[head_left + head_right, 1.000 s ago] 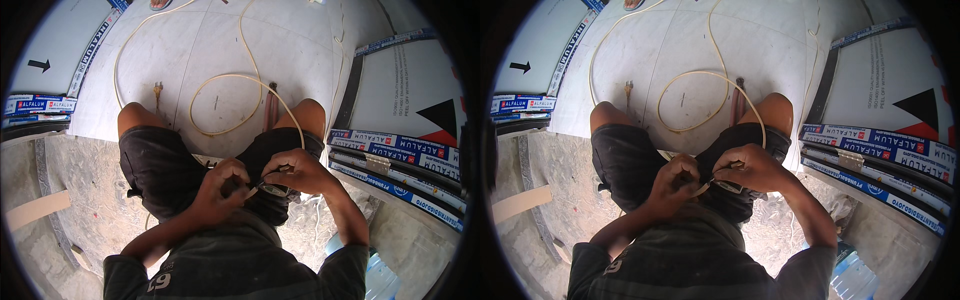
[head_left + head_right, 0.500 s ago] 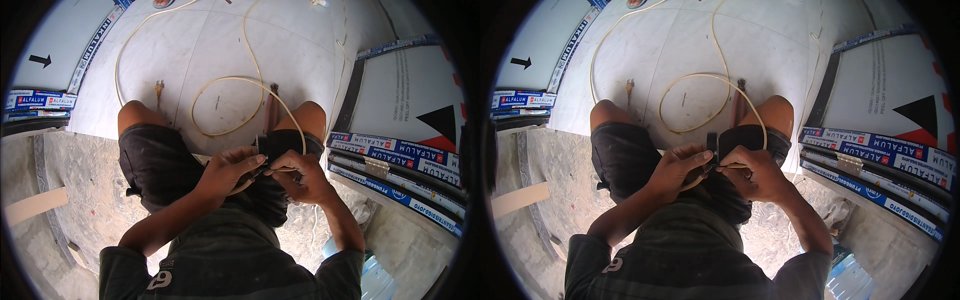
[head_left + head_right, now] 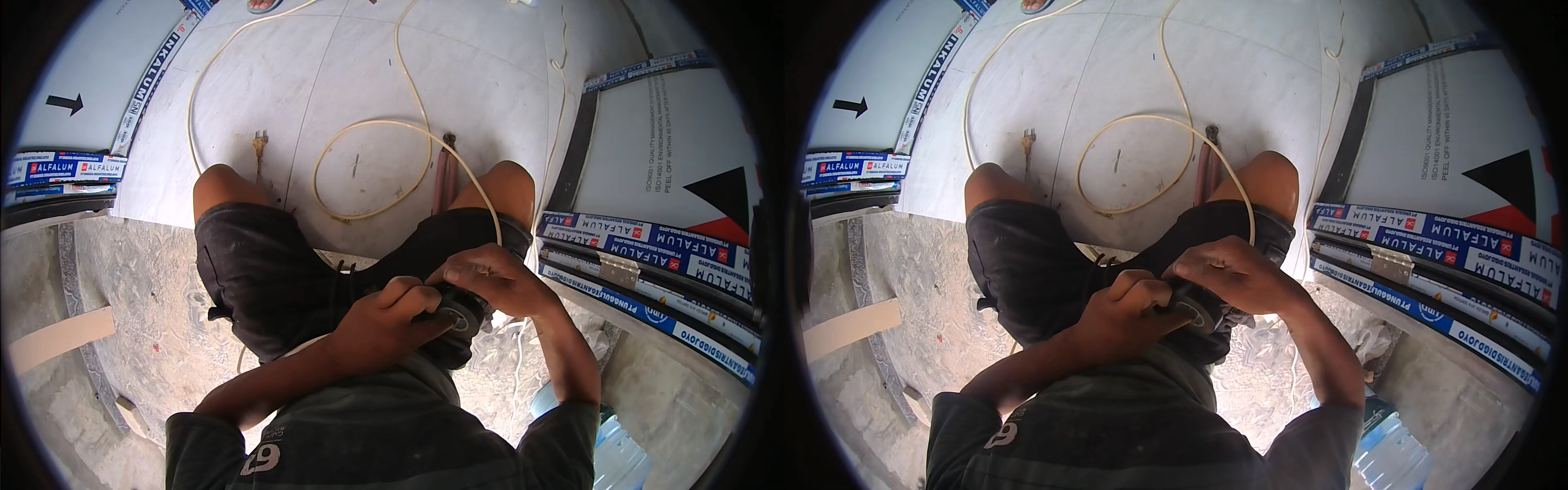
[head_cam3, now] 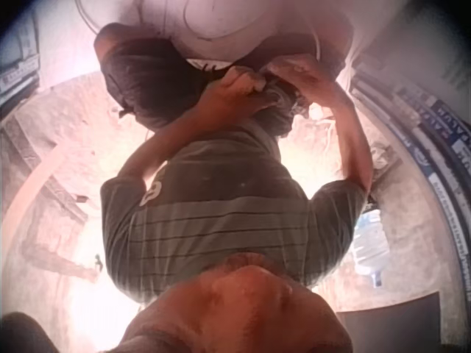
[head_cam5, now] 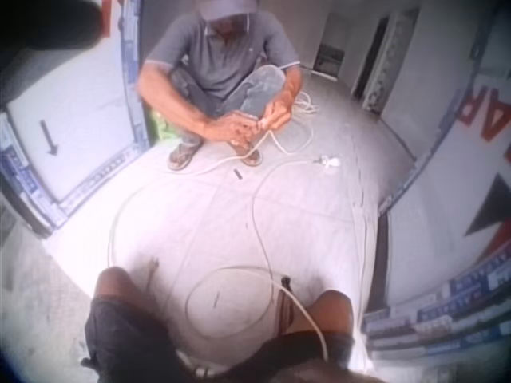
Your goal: The person wraps black electrical tape around a wire connection by hand while holding a wire and a roll of tape.
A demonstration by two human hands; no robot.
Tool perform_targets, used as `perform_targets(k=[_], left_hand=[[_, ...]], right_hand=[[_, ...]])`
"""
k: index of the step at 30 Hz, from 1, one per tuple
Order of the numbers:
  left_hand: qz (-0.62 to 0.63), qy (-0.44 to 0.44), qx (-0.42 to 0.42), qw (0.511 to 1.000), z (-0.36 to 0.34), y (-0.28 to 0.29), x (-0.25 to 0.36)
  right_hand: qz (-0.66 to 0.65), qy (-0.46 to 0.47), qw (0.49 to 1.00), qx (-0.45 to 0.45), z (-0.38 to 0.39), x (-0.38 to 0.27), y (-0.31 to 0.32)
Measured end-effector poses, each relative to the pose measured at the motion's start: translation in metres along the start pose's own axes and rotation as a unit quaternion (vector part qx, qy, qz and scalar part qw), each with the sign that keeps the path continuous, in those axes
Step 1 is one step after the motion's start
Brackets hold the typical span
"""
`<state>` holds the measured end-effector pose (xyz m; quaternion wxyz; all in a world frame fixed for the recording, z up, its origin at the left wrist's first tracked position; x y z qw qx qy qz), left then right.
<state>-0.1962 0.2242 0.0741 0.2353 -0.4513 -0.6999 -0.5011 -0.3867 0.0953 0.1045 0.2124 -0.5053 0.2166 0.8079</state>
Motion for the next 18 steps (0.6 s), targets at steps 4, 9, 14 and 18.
perform_targets(k=[4,9,14,18], left_hand=[[0.094,0.211,-0.080,0.970,0.001,0.007,0.000],[0.249,0.272,-0.011,0.929,0.002,0.018,-0.022],[0.361,0.562,-0.146,0.729,-0.020,0.024,-0.023],[0.368,0.599,-0.216,0.678,-0.031,0.024,-0.020]], right_hand=[[0.024,-0.031,0.998,-0.045,-0.001,-0.010,0.004],[0.063,0.026,0.997,0.021,0.007,-0.005,-0.007],[0.166,0.087,0.979,0.077,0.009,-0.012,-0.015],[0.237,0.171,0.950,0.113,0.013,-0.005,-0.021]])
Point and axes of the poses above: each hand's wrist, its own z-axis away from the middle knuckle, its own y-axis out of the back of the hand, x = y × z, the point moved 1 cm from there along -z, towards the middle knuckle, and after that the axes turned 7 degrees about x, right-handed, at the moved point
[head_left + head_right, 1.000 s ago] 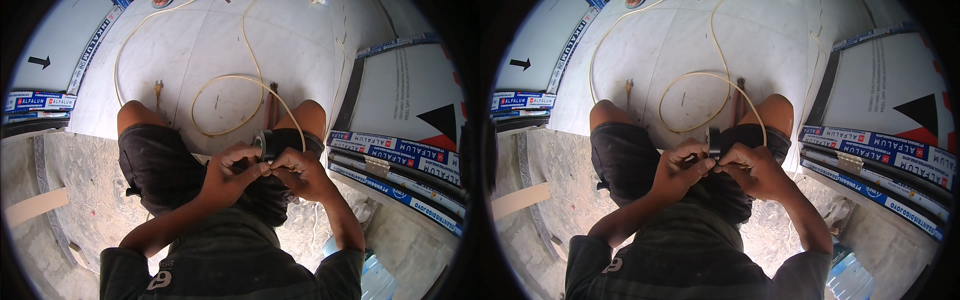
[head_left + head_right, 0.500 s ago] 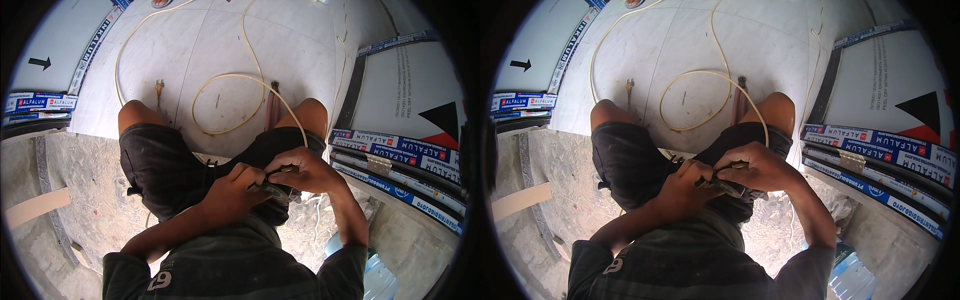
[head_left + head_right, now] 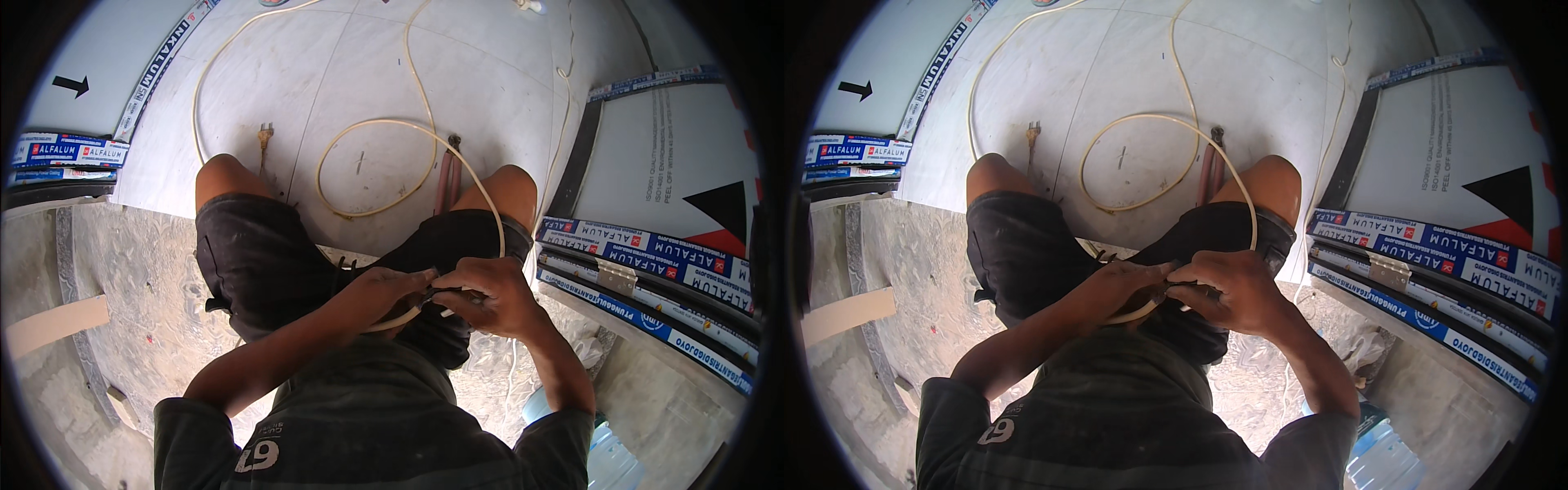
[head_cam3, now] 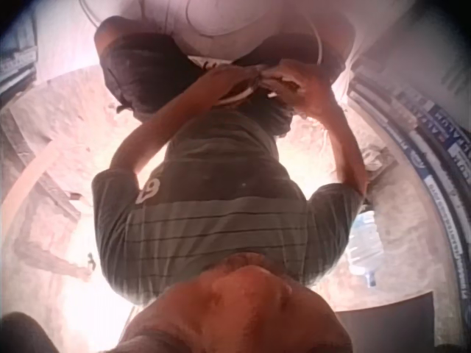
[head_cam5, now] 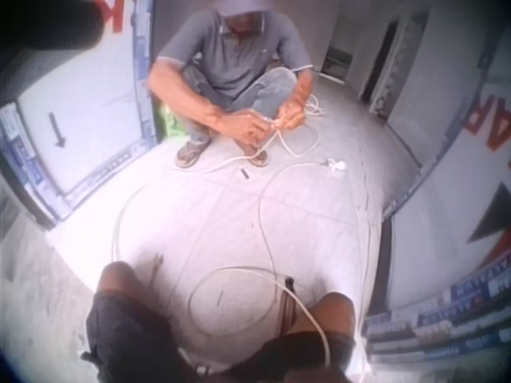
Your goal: The person wraps black electrical tape around a wire connection by hand while holding a wire and a roll of tape.
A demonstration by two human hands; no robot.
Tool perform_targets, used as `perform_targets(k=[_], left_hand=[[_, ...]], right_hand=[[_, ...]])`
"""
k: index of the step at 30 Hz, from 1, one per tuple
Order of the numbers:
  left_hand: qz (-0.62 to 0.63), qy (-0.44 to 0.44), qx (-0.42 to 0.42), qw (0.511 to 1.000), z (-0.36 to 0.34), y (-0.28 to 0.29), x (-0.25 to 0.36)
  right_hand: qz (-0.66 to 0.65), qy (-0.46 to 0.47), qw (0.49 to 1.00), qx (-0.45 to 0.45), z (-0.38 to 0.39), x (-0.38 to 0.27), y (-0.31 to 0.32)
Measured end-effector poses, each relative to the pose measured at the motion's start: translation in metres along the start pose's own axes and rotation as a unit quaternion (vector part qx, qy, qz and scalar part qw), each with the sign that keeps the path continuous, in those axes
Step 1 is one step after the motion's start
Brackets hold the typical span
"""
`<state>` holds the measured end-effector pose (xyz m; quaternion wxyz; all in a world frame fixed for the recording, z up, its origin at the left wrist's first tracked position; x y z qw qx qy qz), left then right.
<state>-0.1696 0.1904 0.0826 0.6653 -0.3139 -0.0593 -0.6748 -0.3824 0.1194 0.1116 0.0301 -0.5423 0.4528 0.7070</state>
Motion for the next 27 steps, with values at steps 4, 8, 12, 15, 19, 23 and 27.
perform_targets(k=[4,8,12,15,19,23,27], left_hand=[[0.164,-0.020,0.005,0.986,-0.020,-0.003,-0.018],[0.227,-0.095,0.037,0.968,-0.009,-0.006,-0.016],[0.080,-0.390,0.082,0.914,-0.005,-0.011,-0.029],[-0.160,-0.564,0.126,0.800,-0.002,-0.012,-0.037],[-0.402,-0.518,0.122,0.745,0.007,-0.024,-0.038],[-0.453,-0.564,0.082,0.685,0.010,-0.019,-0.036],[-0.201,-0.341,0.073,0.915,0.007,-0.013,-0.039]], right_hand=[[-0.006,0.057,0.998,0.016,0.008,0.006,-0.009],[-0.014,0.042,0.998,0.052,0.012,0.009,-0.005],[-0.042,-0.062,0.997,0.001,0.003,0.002,0.004],[-0.138,-0.135,0.980,-0.041,0.000,0.012,0.003],[-0.214,-0.215,0.943,-0.139,-0.008,0.022,0.010],[-0.162,-0.189,0.942,-0.223,-0.015,0.012,0.019],[-0.168,-0.175,0.943,-0.228,-0.016,0.008,0.023]])
Point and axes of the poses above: each hand's wrist, its own z-axis away from the middle knuckle, its own y-axis out of the back of the hand, x = y × z, the point moved 1 cm from there along -z, towards the middle knuckle, and after that the axes turned 7 degrees about x, right-handed, at the moved point
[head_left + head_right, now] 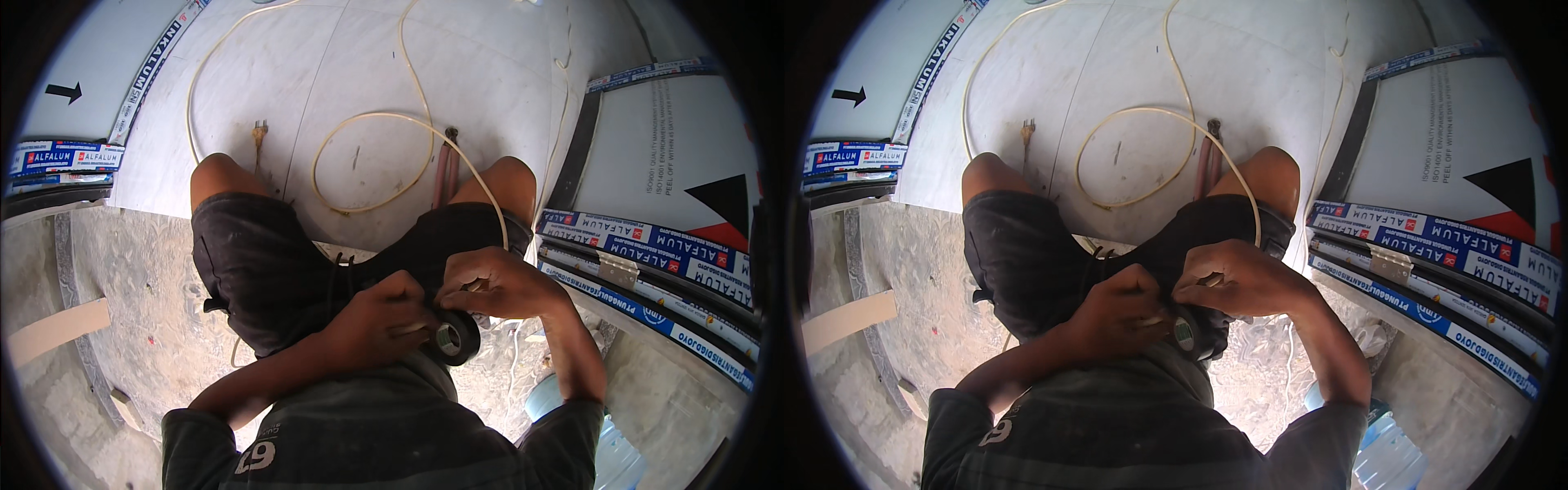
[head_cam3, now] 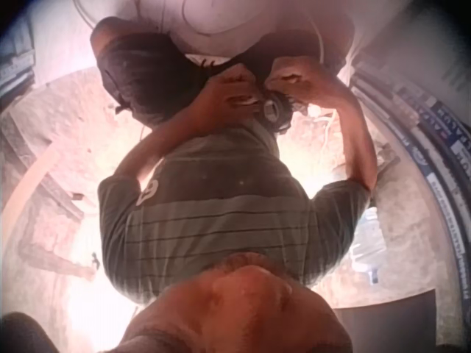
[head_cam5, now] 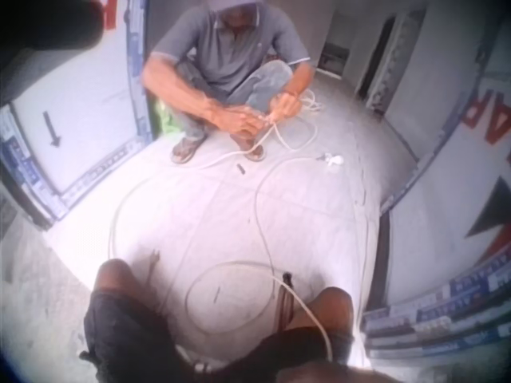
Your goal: The person wraps black electrical tape around a wire connection by hand while holding a wire and a roll of tape.
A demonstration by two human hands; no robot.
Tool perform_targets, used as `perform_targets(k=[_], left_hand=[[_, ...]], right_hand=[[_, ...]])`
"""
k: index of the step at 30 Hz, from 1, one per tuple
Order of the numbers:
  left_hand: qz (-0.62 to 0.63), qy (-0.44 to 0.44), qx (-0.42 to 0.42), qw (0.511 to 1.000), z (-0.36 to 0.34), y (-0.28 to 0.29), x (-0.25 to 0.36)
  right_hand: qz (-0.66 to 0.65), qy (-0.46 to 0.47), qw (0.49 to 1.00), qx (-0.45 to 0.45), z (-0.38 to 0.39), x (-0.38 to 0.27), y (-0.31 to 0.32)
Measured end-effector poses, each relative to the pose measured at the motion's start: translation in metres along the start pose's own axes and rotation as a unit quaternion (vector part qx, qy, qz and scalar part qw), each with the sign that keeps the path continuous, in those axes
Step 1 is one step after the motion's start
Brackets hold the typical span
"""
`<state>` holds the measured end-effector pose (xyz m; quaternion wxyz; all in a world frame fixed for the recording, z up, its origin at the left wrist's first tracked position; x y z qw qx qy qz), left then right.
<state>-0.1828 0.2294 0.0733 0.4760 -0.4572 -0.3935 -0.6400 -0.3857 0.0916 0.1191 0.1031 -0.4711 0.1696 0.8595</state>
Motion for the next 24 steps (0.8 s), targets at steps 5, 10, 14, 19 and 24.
perform_targets(k=[5,10,14,19,24], left_hand=[[0.046,-0.053,0.002,0.998,-0.004,0.011,-0.006],[0.088,0.050,-0.120,0.988,-0.004,0.021,-0.013],[0.227,0.302,-0.136,0.916,-0.017,0.029,0.005],[0.230,0.329,-0.157,0.903,-0.033,0.025,0.001],[0.304,0.362,-0.086,0.877,-0.034,0.008,-0.005]], right_hand=[[0.004,-0.013,1.000,-0.008,0.002,-0.005,0.001],[0.120,0.117,0.986,0.024,0.005,-0.011,-0.001],[0.319,0.253,0.899,0.163,0.008,-0.009,-0.018],[0.362,0.283,0.865,0.201,0.006,-0.009,-0.026],[0.340,0.280,0.873,0.208,0.011,-0.004,-0.028]])
Point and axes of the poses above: each hand's wrist, its own z-axis away from the middle knuckle, its own y-axis out of the back of the hand, x = y × z, the point moved 1 cm from there along -z, towards the middle knuckle, and after that the axes turned 7 degrees about x, right-handed, at the moved point
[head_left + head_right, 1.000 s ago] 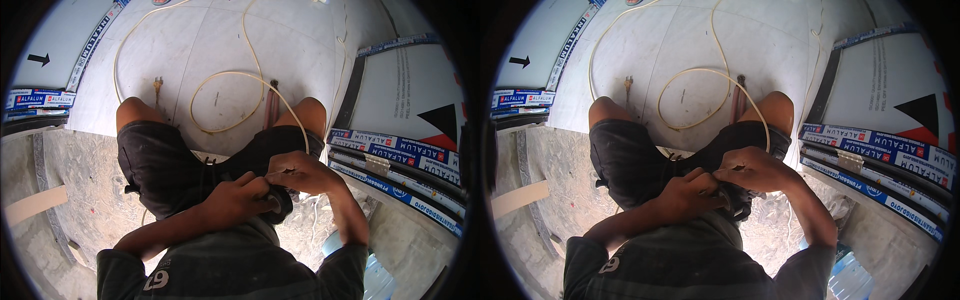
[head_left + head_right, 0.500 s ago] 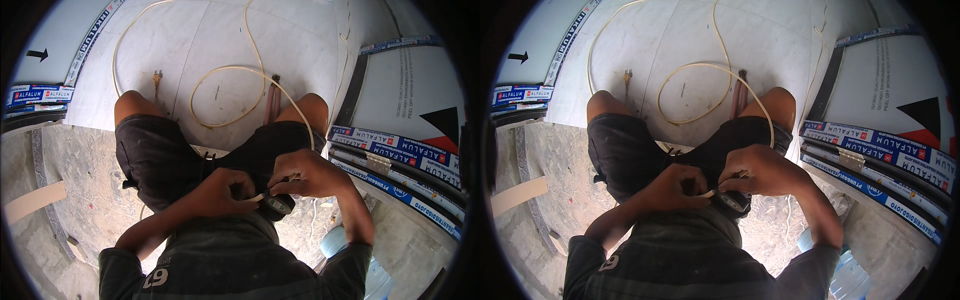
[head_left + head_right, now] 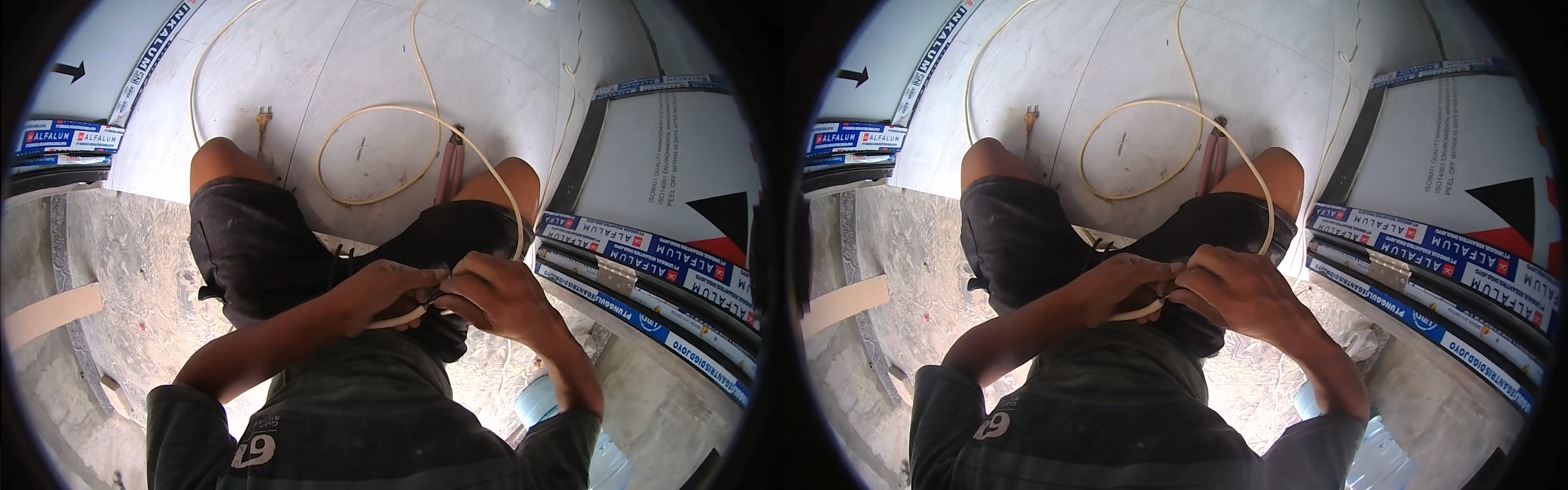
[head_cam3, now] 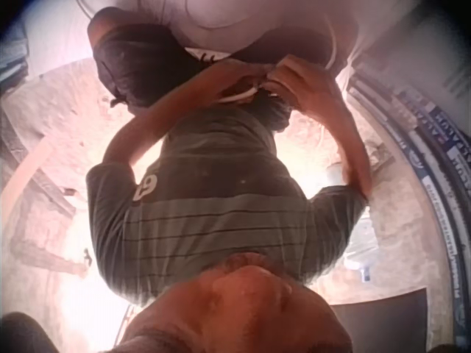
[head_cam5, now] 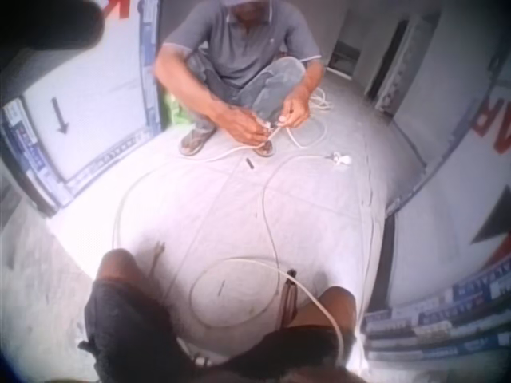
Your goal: The person wraps black electrical tape around a wire connection by hand while holding a wire and a roll of tape.
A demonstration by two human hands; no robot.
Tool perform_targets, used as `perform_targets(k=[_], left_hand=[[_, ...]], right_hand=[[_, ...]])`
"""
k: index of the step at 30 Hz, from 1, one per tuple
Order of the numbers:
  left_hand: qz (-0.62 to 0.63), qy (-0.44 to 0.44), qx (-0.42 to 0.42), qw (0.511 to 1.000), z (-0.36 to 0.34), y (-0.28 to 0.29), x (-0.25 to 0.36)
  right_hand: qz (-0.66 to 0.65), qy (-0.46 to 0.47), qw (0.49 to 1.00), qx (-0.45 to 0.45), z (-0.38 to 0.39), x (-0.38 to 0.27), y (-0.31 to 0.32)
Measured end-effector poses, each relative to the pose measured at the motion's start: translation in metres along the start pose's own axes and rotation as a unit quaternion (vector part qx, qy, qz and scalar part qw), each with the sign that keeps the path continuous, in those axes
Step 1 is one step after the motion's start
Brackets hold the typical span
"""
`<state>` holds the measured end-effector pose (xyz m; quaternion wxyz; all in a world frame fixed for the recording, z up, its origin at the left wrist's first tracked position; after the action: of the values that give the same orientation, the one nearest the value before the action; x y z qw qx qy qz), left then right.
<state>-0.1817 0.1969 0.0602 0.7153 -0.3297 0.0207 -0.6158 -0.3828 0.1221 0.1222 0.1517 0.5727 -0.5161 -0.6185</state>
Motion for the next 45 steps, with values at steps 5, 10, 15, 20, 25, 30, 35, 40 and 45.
perform_targets(k=[5,10,15,20,25,30,35,40,45], left_hand=[[0.058,-0.045,0.074,0.995,0.012,-0.003,0.004],[-0.016,-0.460,0.086,0.884,0.011,0.001,-0.036],[-0.345,-0.615,0.098,0.703,0.026,0.006,-0.026],[-0.492,-0.553,0.119,0.662,0.027,-0.002,-0.031],[-0.443,-0.526,0.066,0.723,0.029,0.005,-0.031],[-0.233,-0.450,0.074,0.859,0.031,0.014,-0.020],[-0.091,-0.153,0.027,0.984,0.024,0.020,-0.011],[-0.162,-0.074,0.011,0.984,0.017,0.009,0.005],[-0.099,-0.030,0.038,0.994,0.014,0.008,0.010]], right_hand=[[-0.057,-0.089,0.994,0.015,0.012,0.003,-0.001],[-0.083,-0.141,0.986,-0.023,0.000,0.008,0.002],[-0.136,-0.187,0.971,-0.063,-0.010,0.011,0.009],[-0.246,-0.267,0.916,-0.170,-0.023,0.010,0.016],[-0.253,-0.264,0.917,-0.159,-0.019,0.011,0.014],[-0.208,-0.252,0.935,-0.138,-0.019,0.005,0.016],[-0.093,-0.132,0.984,-0.071,-0.016,-0.005,0.015],[-0.068,-0.141,0.987,-0.042,-0.009,0.000,0.011],[-0.067,-0.160,0.983,-0.055,-0.010,0.000,0.007]])
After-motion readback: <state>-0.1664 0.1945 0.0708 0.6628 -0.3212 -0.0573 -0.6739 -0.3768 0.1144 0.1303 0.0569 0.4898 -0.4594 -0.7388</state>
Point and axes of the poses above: each hand's wrist, its own z-axis away from the middle knuckle, its own y-axis out of the back of the hand, x = y × z, the point moved 1 cm from there along -z, towards the middle knuckle, and after that the axes turned 7 degrees about x, right-handed, at the moved point
